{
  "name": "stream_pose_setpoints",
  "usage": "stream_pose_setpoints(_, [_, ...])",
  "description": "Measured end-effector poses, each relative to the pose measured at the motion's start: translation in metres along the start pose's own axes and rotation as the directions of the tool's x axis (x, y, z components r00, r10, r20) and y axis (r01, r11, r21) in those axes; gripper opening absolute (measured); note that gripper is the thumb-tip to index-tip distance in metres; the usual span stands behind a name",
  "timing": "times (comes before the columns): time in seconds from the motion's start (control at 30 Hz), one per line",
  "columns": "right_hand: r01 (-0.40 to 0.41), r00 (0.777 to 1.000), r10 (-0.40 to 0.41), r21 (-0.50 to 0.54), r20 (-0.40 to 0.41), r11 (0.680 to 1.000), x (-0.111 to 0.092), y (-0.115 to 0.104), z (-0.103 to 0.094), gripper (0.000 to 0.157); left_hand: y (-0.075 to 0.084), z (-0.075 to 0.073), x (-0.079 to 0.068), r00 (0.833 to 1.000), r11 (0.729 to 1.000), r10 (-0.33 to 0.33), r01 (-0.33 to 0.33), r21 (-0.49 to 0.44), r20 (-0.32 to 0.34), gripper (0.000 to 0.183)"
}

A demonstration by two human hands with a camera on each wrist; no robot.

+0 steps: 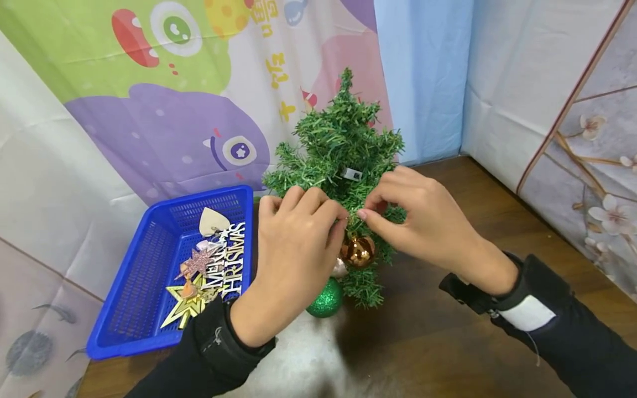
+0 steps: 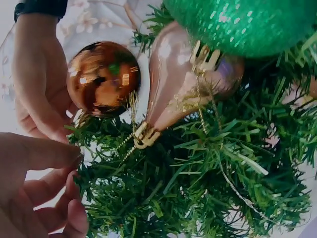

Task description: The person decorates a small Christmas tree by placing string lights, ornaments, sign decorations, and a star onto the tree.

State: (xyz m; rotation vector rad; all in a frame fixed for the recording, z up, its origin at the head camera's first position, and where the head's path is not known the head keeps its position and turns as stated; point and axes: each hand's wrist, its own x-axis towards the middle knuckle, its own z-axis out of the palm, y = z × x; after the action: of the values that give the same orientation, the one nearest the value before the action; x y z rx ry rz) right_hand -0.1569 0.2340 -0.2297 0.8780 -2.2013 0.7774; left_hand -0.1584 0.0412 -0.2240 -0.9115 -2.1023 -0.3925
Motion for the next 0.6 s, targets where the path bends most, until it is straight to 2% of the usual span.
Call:
stream_pose_setpoints(0.13, [0.025,0.999,-0.022,-0.104,0.030,0.994,0.003,0.002,0.000,0.008,0.001,0.004,0.002,0.999,0.983,0.049,-0.048,0.179,0.002,0.024])
stream_pose_setpoints(0.23, [0.064,0.997,-0.056,-0.179,0.048,0.982,0.008,0.002,-0.002,0.007,0.005,0.006,0.005,0.994,0.938,0.112,-0.104,0.332,-0.006,0.038])
stream_pose_setpoints(0.33, [0.094,0.994,-0.078,-0.232,0.077,0.968,0.014,0.002,-0.005,0.007,0.010,0.008,0.008,0.985,0.895,0.174,-0.149,0.420,-0.020,0.044])
stream_pose_setpoints(0.47, [0.107,0.990,-0.078,-0.254,0.119,0.961,0.017,0.003,-0.009,0.006,0.011,0.011,0.010,0.981,0.883,0.192,-0.169,0.438,-0.008,0.046])
stream_pose_setpoints(0.6, [0.116,0.985,-0.084,-0.217,0.152,0.969,0.014,0.004,-0.010,0.007,0.006,0.011,0.006,0.984,0.901,0.174,-0.175,0.398,0.039,0.043])
